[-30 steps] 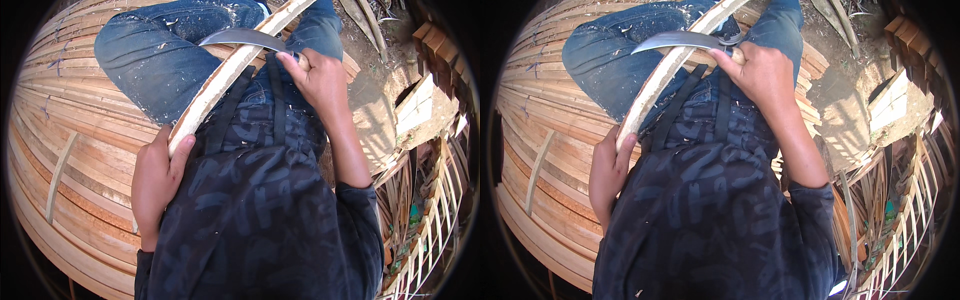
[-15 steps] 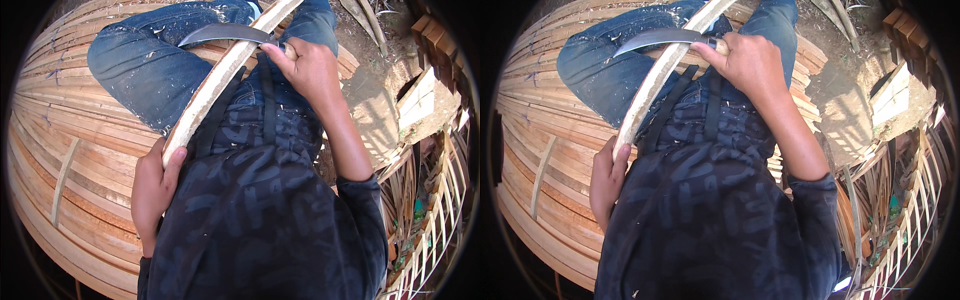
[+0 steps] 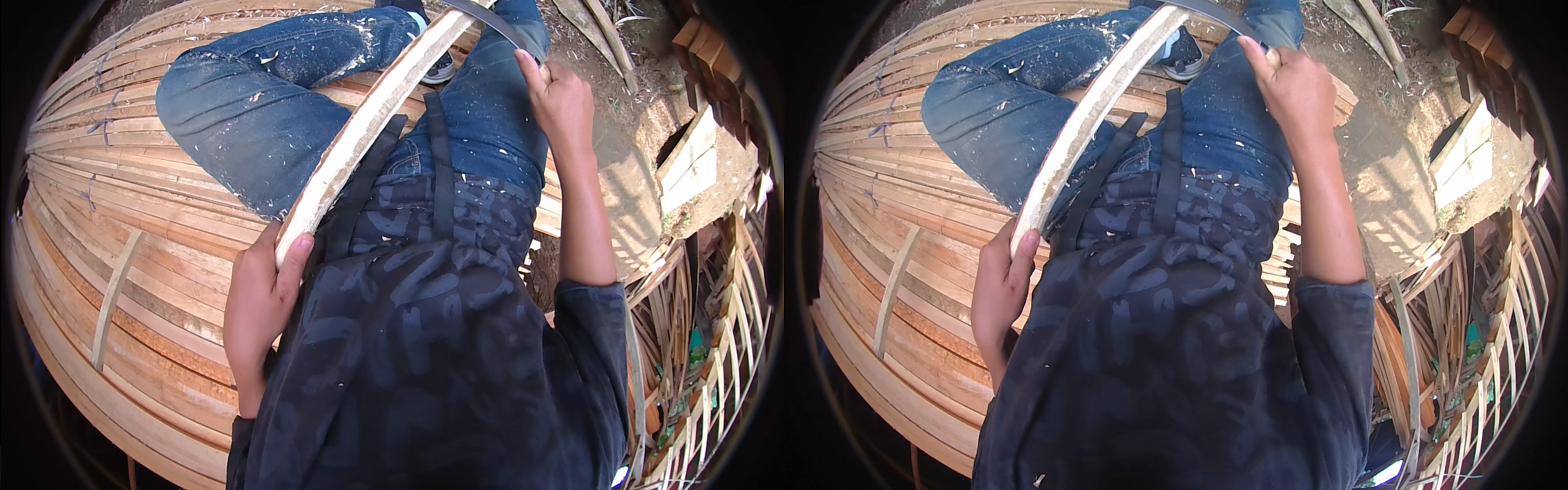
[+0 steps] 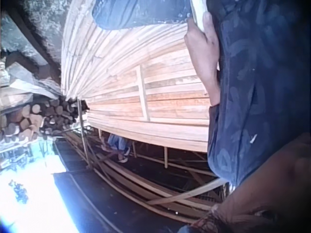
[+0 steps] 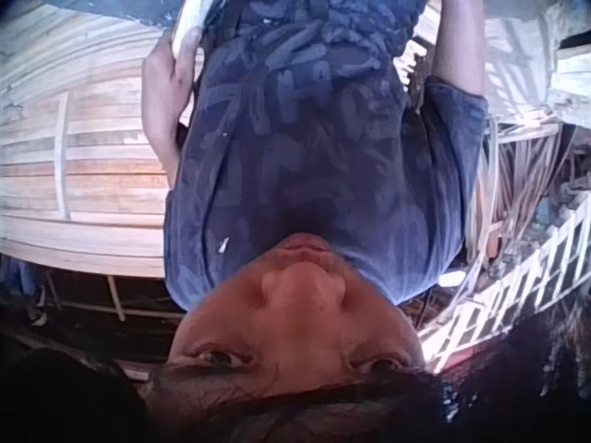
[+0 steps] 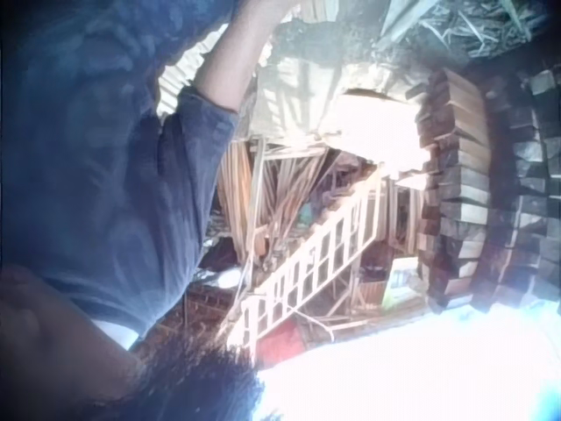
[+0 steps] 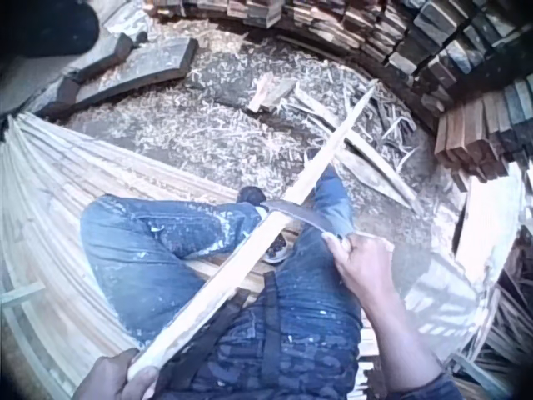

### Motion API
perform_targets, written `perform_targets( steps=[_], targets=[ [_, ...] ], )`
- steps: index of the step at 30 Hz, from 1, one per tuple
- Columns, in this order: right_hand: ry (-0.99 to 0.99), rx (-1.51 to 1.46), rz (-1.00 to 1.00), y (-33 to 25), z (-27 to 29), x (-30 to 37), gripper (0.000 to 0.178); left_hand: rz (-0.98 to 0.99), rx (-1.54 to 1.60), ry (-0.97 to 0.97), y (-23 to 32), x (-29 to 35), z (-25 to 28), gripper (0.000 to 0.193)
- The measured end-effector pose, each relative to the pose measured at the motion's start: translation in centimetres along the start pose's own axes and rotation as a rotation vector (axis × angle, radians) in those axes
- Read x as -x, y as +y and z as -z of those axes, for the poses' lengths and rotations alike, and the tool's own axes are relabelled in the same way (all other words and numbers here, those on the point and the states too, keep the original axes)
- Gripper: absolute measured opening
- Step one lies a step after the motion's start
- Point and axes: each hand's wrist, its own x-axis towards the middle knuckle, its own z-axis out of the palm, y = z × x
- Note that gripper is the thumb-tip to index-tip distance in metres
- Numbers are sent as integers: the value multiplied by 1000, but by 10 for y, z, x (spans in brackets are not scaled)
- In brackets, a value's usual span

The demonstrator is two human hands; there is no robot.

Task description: The person sits on the ground and uses a curved knife to shave thin strips from a long, thin piece of wood. They hold the wood with their left hand and repeatedly scrape the blade along its length to remove the outer layer.

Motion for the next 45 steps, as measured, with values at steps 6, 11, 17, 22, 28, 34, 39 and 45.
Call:
perform_targets(
  steps=[6,11,17,22,28,34,39,45],
  targets=[
    [-50,-79,180,-50,-3,20,67,43,66,-5,3,9,-6,40],
    [-23,114,-125,39,4,-37,71,-33,72,43,-4,12,-20,38],
    [-94,-9,213,-39,13,-2,71,21,109,6,3,10,-14,41],
    [25,-52,3,20,-6,-38,67,54,79,36,9,24,-14,40],
    [-39,3,88,8,12,-29,68,121,70,-16,10,18,-4,40],
    [75,1,126,11,-2,-40,70,90,17,85,17,29,-10,41],
    [-5,-38,-123,40,22,-63,69,41,44,77,7,30,-9,39],
    [-37,-27,216,-16,6,-21,71,62,13,74,10,32,-6,38]
  ],
)
